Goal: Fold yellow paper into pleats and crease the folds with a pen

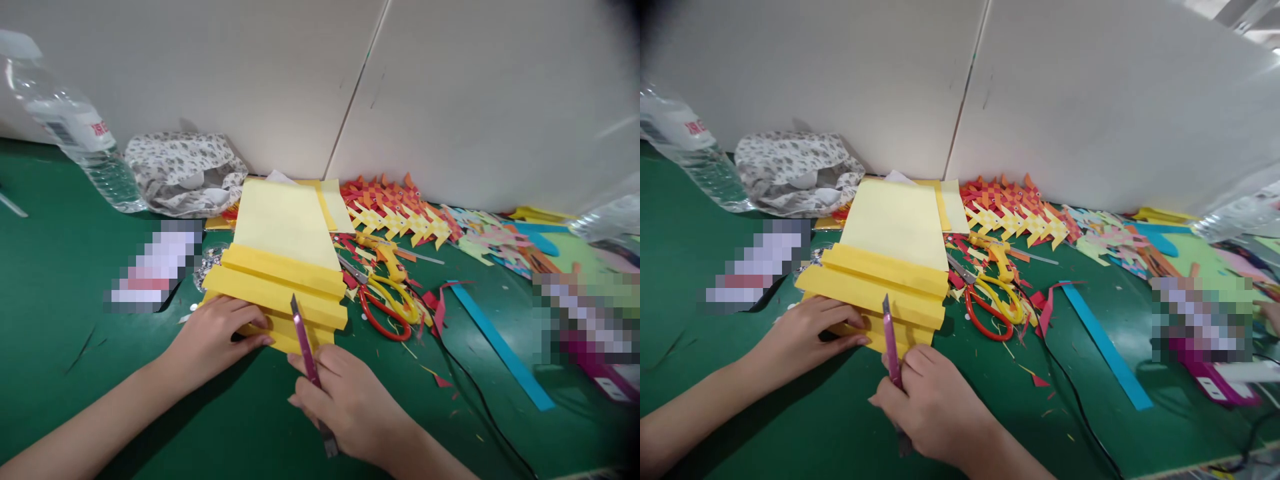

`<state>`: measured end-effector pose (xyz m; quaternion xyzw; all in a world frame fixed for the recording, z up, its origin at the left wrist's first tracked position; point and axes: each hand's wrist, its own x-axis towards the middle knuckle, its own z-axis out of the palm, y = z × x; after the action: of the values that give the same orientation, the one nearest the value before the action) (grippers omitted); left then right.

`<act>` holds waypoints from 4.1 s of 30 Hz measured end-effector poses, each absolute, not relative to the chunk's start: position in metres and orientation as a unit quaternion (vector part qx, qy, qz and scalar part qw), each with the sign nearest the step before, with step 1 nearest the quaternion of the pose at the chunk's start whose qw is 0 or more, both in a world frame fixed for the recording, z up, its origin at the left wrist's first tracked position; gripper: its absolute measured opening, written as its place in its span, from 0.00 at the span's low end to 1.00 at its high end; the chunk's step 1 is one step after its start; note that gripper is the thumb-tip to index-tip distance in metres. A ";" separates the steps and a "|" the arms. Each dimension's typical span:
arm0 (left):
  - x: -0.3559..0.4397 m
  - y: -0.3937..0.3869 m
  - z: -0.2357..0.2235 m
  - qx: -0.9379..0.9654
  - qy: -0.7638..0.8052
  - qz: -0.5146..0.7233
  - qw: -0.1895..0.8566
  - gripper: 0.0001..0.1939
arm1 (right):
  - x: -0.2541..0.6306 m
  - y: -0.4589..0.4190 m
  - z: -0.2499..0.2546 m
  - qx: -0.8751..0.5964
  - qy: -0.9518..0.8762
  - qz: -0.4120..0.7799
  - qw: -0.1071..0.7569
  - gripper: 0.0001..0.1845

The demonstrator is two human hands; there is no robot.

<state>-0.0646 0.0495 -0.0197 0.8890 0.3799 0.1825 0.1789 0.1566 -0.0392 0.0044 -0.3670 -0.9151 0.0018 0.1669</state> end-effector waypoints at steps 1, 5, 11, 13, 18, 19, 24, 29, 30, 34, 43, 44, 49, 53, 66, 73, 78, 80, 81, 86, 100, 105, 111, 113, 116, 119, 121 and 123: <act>-0.064 0.049 -0.019 0.890 0.379 0.181 0.178 0.08 | 0.160 -0.043 0.004 -0.377 -0.910 0.004 0.172 0.14; -0.064 0.049 -0.020 0.894 0.372 0.182 0.173 0.08 | 0.170 -0.056 0.001 -0.413 -0.890 -0.015 0.193 0.11; -0.065 0.046 -0.021 0.898 0.361 0.190 0.163 0.08 | 0.197 -0.071 0.004 -0.437 -0.870 -0.043 0.223 0.14; -0.065 0.045 -0.020 0.902 0.351 0.194 0.159 0.08 | 0.204 -0.076 0.009 -0.422 -0.866 -0.034 0.267 0.19; -0.066 0.044 -0.015 0.899 0.349 0.196 0.176 0.08 | 0.198 -0.079 0.026 -0.493 -0.776 0.058 0.388 0.17; -0.068 0.045 -0.013 0.898 0.348 0.192 0.188 0.08 | 0.194 -0.075 0.027 -0.515 -0.747 0.094 0.410 0.16; -0.077 0.051 -0.004 0.905 0.293 0.162 0.263 0.06 | 0.175 -0.045 0.027 -0.562 -0.594 0.302 0.490 0.07; -0.081 0.053 0.002 0.912 0.260 0.169 0.267 0.07 | 0.173 -0.023 0.020 -0.574 -0.527 0.453 0.432 0.09; -0.081 0.053 0.002 0.913 0.258 0.174 0.264 0.07 | 0.174 -0.023 0.017 -0.575 -0.526 0.470 0.415 0.10; -0.080 0.053 0.002 0.916 0.256 0.175 0.256 0.07 | 0.181 -0.027 0.008 -0.580 -0.546 0.488 0.357 0.13; -0.077 0.056 -0.010 0.920 0.273 0.179 0.218 0.06 | 0.187 -0.023 0.009 -0.567 -0.661 0.385 0.305 0.06; -0.077 0.056 -0.011 0.921 0.271 0.180 0.215 0.06 | 0.187 -0.022 0.009 -0.560 -0.680 0.370 0.297 0.06; -0.075 0.057 -0.016 0.922 0.272 0.195 0.196 0.06 | 0.185 -0.024 0.006 -0.529 -0.738 0.307 0.283 0.10; -0.075 0.058 -0.016 0.925 0.272 0.189 0.188 0.05 | 0.185 -0.027 0.005 -0.512 -0.766 0.267 0.281 0.11; -0.074 0.058 -0.014 0.923 0.279 0.189 0.188 0.07 | 0.194 -0.033 0.012 -0.485 -0.808 0.211 0.260 0.13; -0.076 0.058 -0.015 0.919 0.284 0.185 0.199 0.05 | 0.201 -0.035 0.010 -0.484 -0.814 0.206 0.247 0.13; -0.075 0.057 -0.015 0.919 0.286 0.184 0.200 0.05 | 0.205 -0.036 0.011 -0.485 -0.818 0.196 0.239 0.14; -0.075 0.057 -0.015 0.918 0.287 0.184 0.201 0.06 | 0.206 -0.037 0.012 -0.482 -0.821 0.191 0.240 0.13; -0.075 0.057 -0.015 0.918 0.287 0.184 0.202 0.06 | 0.206 -0.038 0.012 -0.481 -0.822 0.188 0.241 0.13; -0.075 0.058 -0.017 0.915 0.291 0.186 0.208 0.06 | 0.211 -0.042 0.009 -0.480 -0.824 0.185 0.237 0.13; -0.074 0.054 -0.013 0.917 0.306 0.163 0.197 0.05 | 0.224 -0.050 0.008 -0.485 -0.831 0.158 0.222 0.14; -0.073 0.053 -0.015 0.917 0.306 0.169 0.192 0.06 | 0.234 -0.051 0.011 -0.486 -0.833 0.150 0.219 0.13; -0.073 0.054 -0.014 0.917 0.305 0.167 0.193 0.07 | 0.240 -0.052 0.017 -0.483 -0.837 0.146 0.209 0.14; -0.073 0.054 -0.014 0.918 0.305 0.168 0.192 0.07 | 0.243 -0.054 0.020 -0.486 -0.839 0.144 0.198 0.14; -0.073 0.054 -0.014 0.918 0.305 0.169 0.190 0.07 | 0.250 -0.057 0.024 -0.484 -0.843 0.147 0.185 0.13; -0.073 0.053 -0.014 0.918 0.305 0.168 0.189 0.07 | 0.256 -0.059 0.028 -0.481 -0.846 0.155 0.171 0.14; -0.073 0.053 -0.015 0.918 0.308 0.167 0.188 0.07 | 0.259 -0.060 0.030 -0.485 -0.846 0.158 0.158 0.15; -0.073 0.052 -0.015 0.917 0.310 0.165 0.187 0.06 | 0.264 -0.061 0.032 -0.489 -0.845 0.158 0.147 0.15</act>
<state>-0.0731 0.0524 -0.0147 0.9172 0.3104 0.1654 0.1874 0.2642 -0.0614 0.0325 -0.4885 -0.8455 0.1581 0.1466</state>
